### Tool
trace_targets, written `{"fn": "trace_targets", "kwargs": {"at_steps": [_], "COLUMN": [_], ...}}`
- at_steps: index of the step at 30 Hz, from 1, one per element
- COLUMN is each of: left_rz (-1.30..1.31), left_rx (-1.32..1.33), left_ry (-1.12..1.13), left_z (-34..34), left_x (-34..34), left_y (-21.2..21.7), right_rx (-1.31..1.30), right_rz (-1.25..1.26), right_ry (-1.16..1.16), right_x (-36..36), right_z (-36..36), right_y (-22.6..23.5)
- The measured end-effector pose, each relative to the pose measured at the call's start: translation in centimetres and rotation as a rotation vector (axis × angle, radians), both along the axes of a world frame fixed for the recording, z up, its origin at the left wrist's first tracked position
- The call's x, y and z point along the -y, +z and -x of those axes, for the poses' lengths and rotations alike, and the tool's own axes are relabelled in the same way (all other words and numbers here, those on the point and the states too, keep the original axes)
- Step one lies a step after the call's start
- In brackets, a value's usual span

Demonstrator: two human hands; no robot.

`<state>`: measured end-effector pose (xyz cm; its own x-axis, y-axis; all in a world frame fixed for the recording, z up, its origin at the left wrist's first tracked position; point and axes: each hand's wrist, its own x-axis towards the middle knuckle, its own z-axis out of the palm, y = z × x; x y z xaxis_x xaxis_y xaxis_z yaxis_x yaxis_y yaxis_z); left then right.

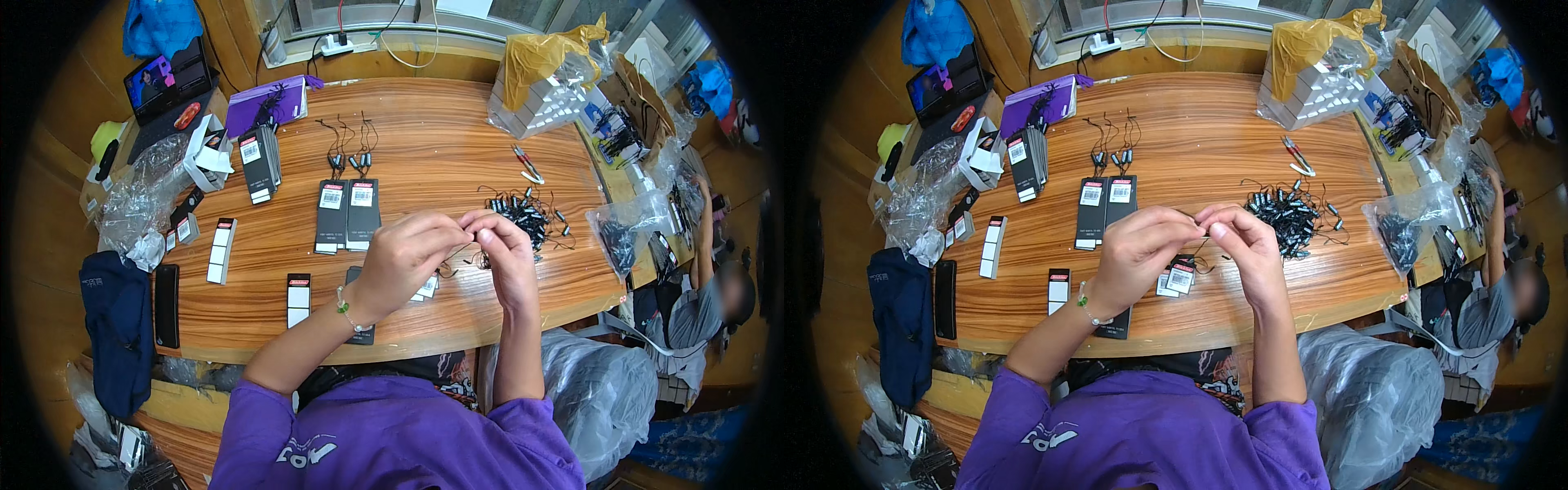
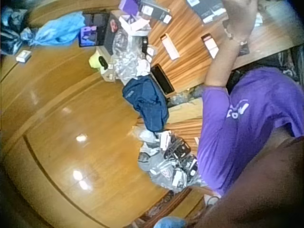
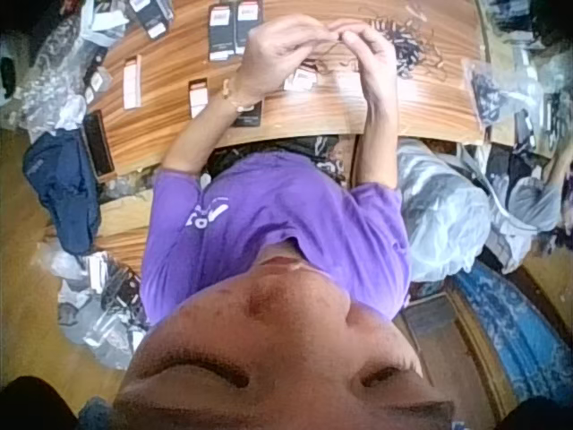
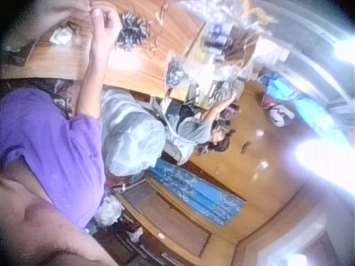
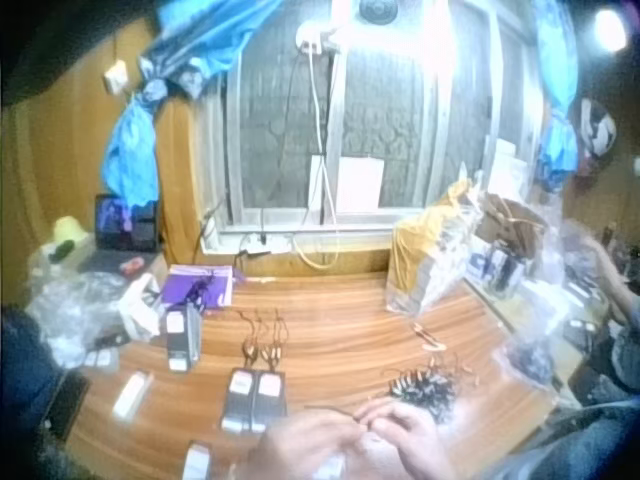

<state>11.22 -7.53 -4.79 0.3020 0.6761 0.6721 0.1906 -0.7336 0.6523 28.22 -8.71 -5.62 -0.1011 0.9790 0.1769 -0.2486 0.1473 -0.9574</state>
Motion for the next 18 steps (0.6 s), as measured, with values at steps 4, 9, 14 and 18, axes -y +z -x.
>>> {"fn": "trace_targets", "kwargs": {"at_steps": [4,9,14,18], "left_rz": [-0.227,-0.389,-0.421,-0.493], "left_rx": [-0.072,-0.179,-0.135,-0.187], "left_ry": [-0.009,0.015,0.101,0.136], "left_z": [0.3,1.5,3.9,5.6], "left_x": [-0.2,0.6,0.9,1.3], "left_y": [-0.1,-0.1,-0.3,-0.5], "right_rx": [0.026,-0.033,0.337,0.266], "right_rz": [-0.069,-0.148,-0.086,-0.022], "right_ry": [-0.073,-0.089,0.109,0.126], "right_x": [0.2,0.3,0.6,0.4], "right_z": [0.4,1.2,2.8,3.5], "right_y": [0.4,1.4,2.3,2.1]}}
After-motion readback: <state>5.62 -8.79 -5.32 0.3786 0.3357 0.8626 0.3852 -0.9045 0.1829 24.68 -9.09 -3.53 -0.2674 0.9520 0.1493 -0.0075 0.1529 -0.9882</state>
